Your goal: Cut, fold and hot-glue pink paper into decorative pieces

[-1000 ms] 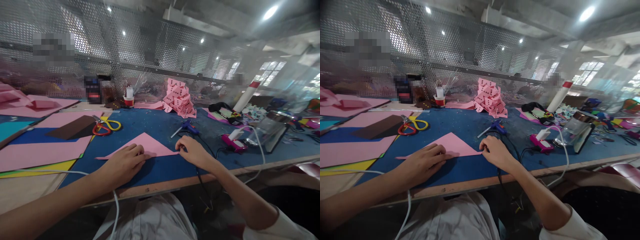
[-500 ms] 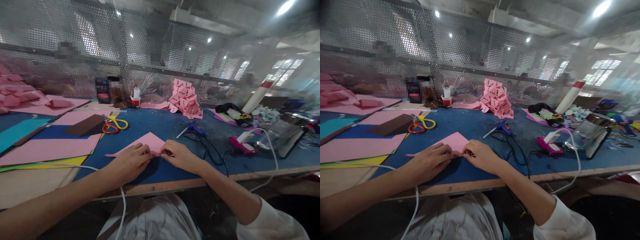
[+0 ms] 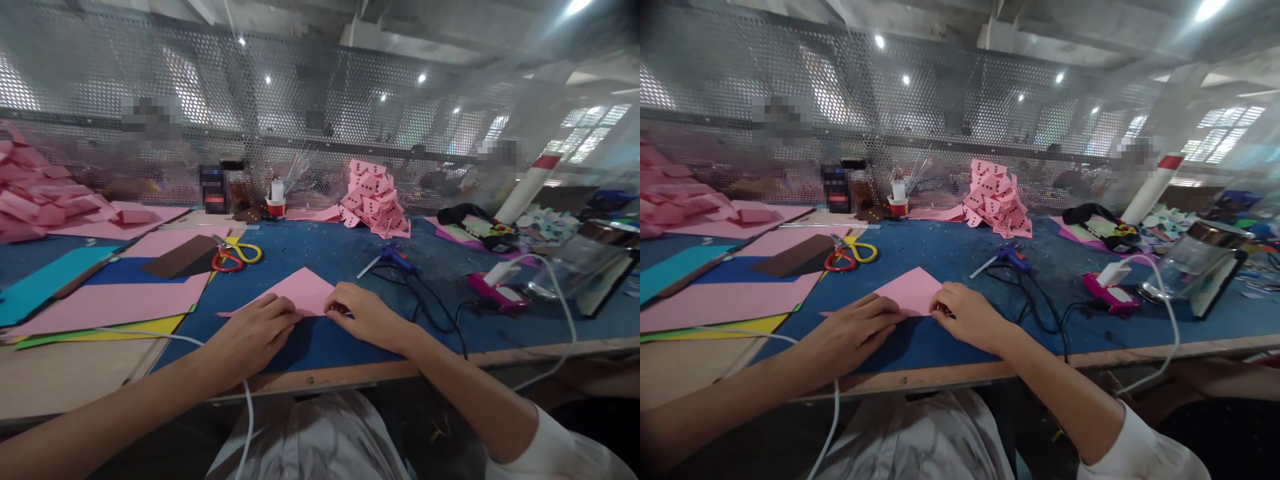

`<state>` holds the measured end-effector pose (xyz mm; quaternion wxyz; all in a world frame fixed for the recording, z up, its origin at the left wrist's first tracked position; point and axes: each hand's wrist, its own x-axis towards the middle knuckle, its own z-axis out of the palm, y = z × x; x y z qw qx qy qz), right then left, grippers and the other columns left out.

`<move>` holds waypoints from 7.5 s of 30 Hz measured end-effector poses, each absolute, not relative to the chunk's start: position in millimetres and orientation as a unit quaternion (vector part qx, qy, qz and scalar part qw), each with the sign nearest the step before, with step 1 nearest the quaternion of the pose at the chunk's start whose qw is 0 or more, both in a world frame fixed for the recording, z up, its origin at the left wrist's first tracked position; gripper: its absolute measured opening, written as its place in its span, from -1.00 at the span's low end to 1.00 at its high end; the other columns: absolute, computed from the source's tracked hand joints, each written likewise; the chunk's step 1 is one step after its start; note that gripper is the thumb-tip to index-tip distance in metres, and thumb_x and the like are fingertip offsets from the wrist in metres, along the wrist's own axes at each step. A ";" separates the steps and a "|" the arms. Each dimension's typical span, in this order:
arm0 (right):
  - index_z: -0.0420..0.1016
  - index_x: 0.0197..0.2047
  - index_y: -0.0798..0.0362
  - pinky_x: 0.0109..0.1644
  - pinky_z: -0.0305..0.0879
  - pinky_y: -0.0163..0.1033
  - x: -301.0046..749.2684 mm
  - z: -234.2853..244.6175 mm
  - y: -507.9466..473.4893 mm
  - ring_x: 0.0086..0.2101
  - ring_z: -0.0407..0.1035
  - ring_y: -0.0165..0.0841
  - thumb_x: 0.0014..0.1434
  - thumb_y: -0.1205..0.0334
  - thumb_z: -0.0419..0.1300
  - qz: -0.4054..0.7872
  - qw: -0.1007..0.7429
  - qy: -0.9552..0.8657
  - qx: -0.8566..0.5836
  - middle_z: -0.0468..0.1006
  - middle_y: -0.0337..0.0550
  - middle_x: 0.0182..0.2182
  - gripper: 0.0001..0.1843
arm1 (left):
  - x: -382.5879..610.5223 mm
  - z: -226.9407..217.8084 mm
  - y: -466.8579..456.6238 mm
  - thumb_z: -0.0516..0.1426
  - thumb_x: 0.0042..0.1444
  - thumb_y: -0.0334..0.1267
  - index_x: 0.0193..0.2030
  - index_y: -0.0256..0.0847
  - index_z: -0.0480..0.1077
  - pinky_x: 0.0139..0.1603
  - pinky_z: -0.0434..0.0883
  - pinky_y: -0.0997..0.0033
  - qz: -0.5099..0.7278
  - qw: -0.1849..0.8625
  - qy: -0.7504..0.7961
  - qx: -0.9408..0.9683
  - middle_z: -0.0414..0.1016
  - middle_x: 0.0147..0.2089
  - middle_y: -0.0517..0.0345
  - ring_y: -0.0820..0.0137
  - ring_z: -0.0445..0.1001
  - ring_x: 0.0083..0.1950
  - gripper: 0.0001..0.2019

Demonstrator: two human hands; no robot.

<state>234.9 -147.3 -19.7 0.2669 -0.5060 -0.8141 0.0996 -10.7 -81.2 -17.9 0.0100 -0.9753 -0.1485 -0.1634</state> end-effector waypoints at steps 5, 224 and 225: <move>0.47 -0.18 0.05 -0.13 0.23 -0.31 235.4 -20.4 -146.7 -0.22 0.33 -0.38 0.25 0.36 0.15 0.102 0.266 -0.813 -0.508 0.46 -0.17 -0.25 -0.90 | -16.5 -18.1 -82.8 -0.01 0.30 -0.41 0.02 -0.23 0.46 0.06 0.37 0.27 -0.162 -0.017 -0.172 -0.972 0.45 -0.04 0.01 0.31 0.37 -0.01 -0.73; 0.42 -0.22 0.07 -0.21 0.20 -0.22 235.2 -9.4 -177.9 -0.23 0.30 -0.29 0.25 0.44 0.04 -0.097 0.079 -0.789 -0.602 0.44 -0.08 -0.22 -0.84 | -39.1 -18.1 -77.1 -0.07 0.31 -0.37 -0.08 -0.18 0.46 -0.11 0.37 0.29 -0.101 0.089 -0.256 -0.957 0.43 -0.09 -0.01 0.28 0.39 -0.08 -0.72; 0.42 -0.19 0.06 -0.25 0.19 -0.22 233.4 -8.9 -178.3 -0.25 0.30 -0.29 0.26 0.42 0.05 -0.109 0.073 -0.788 -0.601 0.44 -0.09 -0.24 -0.84 | -38.4 -19.0 -77.1 -0.08 0.31 -0.37 -0.11 -0.20 0.47 -0.07 0.37 0.28 -0.103 0.086 -0.252 -0.958 0.44 -0.10 -0.01 0.28 0.39 -0.07 -0.72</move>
